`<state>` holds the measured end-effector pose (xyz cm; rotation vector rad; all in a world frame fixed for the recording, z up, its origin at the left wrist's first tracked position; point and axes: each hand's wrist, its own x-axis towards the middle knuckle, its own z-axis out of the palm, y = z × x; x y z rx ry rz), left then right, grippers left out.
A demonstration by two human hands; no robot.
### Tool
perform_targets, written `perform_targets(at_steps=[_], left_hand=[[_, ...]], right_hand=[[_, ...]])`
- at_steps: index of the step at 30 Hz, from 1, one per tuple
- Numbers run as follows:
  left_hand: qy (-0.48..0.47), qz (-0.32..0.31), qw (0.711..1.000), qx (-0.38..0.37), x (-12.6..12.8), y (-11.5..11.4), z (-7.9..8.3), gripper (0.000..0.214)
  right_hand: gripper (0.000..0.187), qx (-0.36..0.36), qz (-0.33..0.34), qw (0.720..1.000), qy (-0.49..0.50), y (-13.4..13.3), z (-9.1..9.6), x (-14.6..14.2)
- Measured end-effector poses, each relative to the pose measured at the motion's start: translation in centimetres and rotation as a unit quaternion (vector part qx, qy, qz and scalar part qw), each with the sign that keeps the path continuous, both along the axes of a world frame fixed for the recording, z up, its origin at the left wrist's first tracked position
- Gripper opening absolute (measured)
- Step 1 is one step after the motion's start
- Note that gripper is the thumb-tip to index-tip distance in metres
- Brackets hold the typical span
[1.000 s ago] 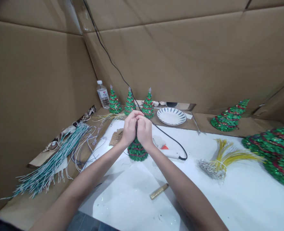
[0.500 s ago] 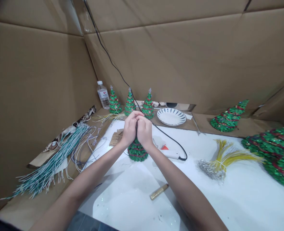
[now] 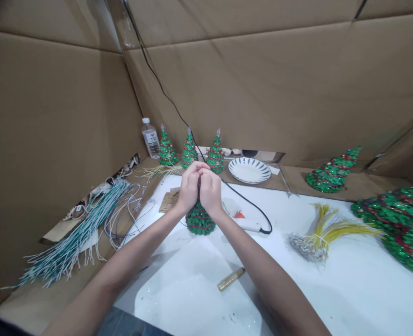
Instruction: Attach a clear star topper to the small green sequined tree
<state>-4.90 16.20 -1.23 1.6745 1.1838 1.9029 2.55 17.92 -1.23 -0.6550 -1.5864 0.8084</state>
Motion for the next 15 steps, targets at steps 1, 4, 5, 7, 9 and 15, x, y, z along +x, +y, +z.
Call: perform_targets(at_steps=[1, 4, 5, 7, 9, 15], left_hand=[[0.000, 0.000, 1.000, 0.000, 0.00, 0.01, -0.01, 0.024], [0.000, 0.001, 1.000, 0.002, 0.00, 0.02, -0.02, 0.023], [0.000, 0.001, 1.000, 0.003, 0.00, 0.02, -0.02, 0.023], [-0.001, 0.000, 1.000, 0.004, 0.01, 0.02, -0.01, 0.023], [-0.002, -0.001, 1.000, 0.004, 0.02, 0.01, 0.00, 0.023], [-0.004, -0.004, 1.000, 0.006, 0.00, -0.03, 0.01, 0.023]], right_hand=[[0.025, 0.000, 0.000, 1.000, 0.000, 0.01, -0.01, 0.00], [0.025, 0.001, 0.001, 1.000, 0.001, 0.03, -0.05, -0.01], [0.025, 0.002, 0.002, 1.000, 0.002, 0.04, -0.06, -0.01], [0.025, 0.004, 0.003, 1.000, 0.004, 0.07, -0.09, -0.02], [0.025, 0.004, 0.003, 1.000, 0.007, 0.09, -0.11, -0.03], [0.025, 0.006, 0.007, 1.000, 0.009, 0.06, -0.05, -0.02]])
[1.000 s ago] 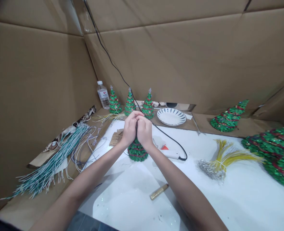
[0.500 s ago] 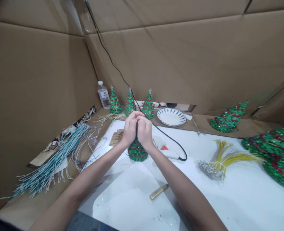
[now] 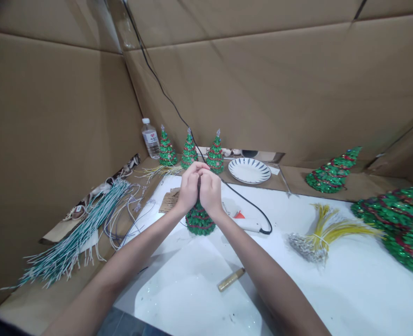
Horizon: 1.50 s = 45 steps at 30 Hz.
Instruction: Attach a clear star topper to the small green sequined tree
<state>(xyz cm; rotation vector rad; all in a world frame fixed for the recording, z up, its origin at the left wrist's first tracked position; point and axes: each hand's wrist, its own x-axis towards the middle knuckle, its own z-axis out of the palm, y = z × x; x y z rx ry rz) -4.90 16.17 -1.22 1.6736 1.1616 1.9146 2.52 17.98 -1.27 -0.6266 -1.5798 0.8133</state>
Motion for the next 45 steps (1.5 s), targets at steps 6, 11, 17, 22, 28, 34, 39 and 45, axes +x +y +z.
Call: perform_targets(at_steps=[6, 11, 17, 22, 28, 34, 39, 45], left_hand=[[-0.002, -0.001, 1.000, 0.003, -0.01, 0.07, -0.06, 0.023], [-0.002, 0.000, 1.000, 0.002, -0.03, 0.06, -0.07, 0.022], [-0.005, -0.001, 1.000, 0.002, 0.00, 0.07, -0.11, 0.022], [-0.010, -0.004, 1.000, 0.005, 0.01, 0.15, -0.17, 0.021], [-0.009, -0.005, 1.000, 0.005, -0.04, 0.13, -0.10, 0.021], [-0.005, -0.001, 1.000, 0.001, 0.03, 0.08, -0.11, 0.021], [-0.002, -0.001, 1.000, 0.000, 0.04, 0.13, -0.16, 0.022], [-0.002, -0.001, 1.000, 0.001, 0.00, 0.13, -0.18, 0.021]], right_hand=[[0.025, -0.001, -0.002, 1.000, 0.001, 0.03, -0.04, -0.02], [0.025, -0.001, -0.003, 1.000, -0.001, 0.09, -0.06, -0.04], [0.025, -0.002, -0.001, 1.000, -0.001, 0.05, 0.02, -0.01], [0.025, -0.003, -0.002, 1.000, -0.002, 0.01, 0.07, 0.00], [0.025, -0.003, -0.001, 1.000, 0.000, -0.03, 0.10, -0.01], [0.025, -0.005, -0.002, 1.000, -0.002, 0.00, 0.08, 0.01], [0.026, -0.006, -0.002, 1.000, -0.003, -0.01, 0.11, 0.02], [0.026, -0.007, -0.003, 1.000, -0.004, -0.01, 0.09, 0.04]])
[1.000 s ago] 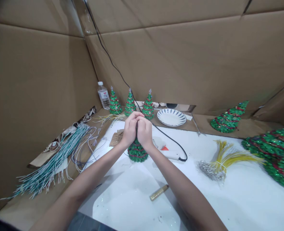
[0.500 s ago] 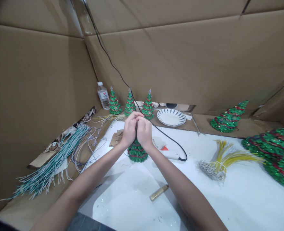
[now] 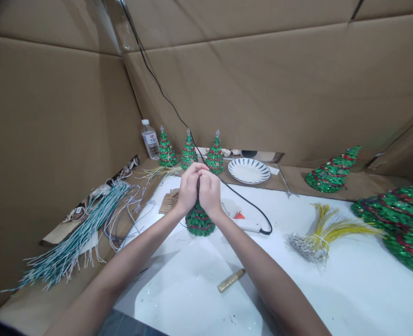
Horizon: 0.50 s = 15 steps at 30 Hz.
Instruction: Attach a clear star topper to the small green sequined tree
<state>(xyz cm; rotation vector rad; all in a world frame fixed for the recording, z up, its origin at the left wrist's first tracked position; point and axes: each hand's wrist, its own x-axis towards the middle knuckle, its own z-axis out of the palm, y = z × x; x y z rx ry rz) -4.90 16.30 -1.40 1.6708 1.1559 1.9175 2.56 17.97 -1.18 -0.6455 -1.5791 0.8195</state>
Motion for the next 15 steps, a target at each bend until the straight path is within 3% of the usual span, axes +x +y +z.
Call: perform_targets(at_steps=[15], left_hand=[[0.006, 0.009, 1.000, -0.007, 0.02, -0.13, 0.16, 0.022]], right_hand=[[0.025, -0.004, 0.001, 1.000, -0.002, 0.00, 0.02, -0.03]])
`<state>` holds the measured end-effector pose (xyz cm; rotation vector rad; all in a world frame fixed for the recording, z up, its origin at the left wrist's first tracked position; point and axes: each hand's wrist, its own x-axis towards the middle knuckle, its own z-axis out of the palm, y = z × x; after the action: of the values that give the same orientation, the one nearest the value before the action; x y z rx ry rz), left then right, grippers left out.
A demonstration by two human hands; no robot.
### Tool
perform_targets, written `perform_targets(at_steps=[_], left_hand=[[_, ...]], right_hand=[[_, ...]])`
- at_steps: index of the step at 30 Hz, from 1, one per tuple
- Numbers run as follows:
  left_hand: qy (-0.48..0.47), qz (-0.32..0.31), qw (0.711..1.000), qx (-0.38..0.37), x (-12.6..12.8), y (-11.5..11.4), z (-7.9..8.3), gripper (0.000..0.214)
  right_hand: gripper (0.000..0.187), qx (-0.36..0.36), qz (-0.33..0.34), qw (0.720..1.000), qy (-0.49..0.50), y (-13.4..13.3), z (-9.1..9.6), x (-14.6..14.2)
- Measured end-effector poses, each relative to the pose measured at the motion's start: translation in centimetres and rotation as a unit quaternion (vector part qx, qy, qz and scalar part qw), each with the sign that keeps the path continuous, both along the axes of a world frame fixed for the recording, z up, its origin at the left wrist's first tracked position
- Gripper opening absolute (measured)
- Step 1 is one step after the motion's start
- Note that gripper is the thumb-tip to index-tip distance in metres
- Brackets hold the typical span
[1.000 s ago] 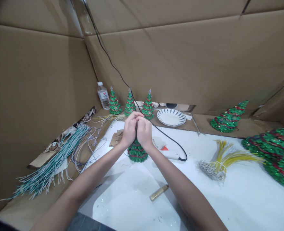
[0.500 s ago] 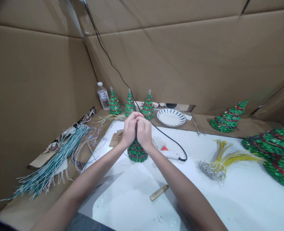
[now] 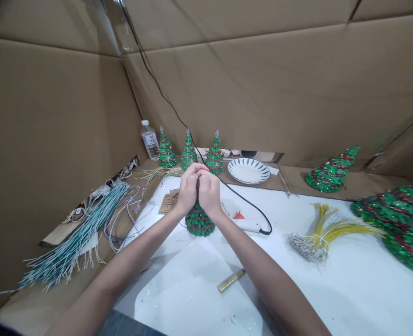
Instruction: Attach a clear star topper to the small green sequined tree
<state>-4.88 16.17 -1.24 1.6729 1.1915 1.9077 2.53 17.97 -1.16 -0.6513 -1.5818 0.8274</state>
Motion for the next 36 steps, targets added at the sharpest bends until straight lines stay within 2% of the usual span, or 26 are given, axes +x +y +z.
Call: perform_targets(at_steps=[36], left_hand=[[0.002, -0.001, 1.000, 0.000, 0.01, -0.01, -0.02, 0.022]], right_hand=[[0.026, -0.005, 0.001, 1.000, 0.005, -0.04, -0.14, 0.01]])
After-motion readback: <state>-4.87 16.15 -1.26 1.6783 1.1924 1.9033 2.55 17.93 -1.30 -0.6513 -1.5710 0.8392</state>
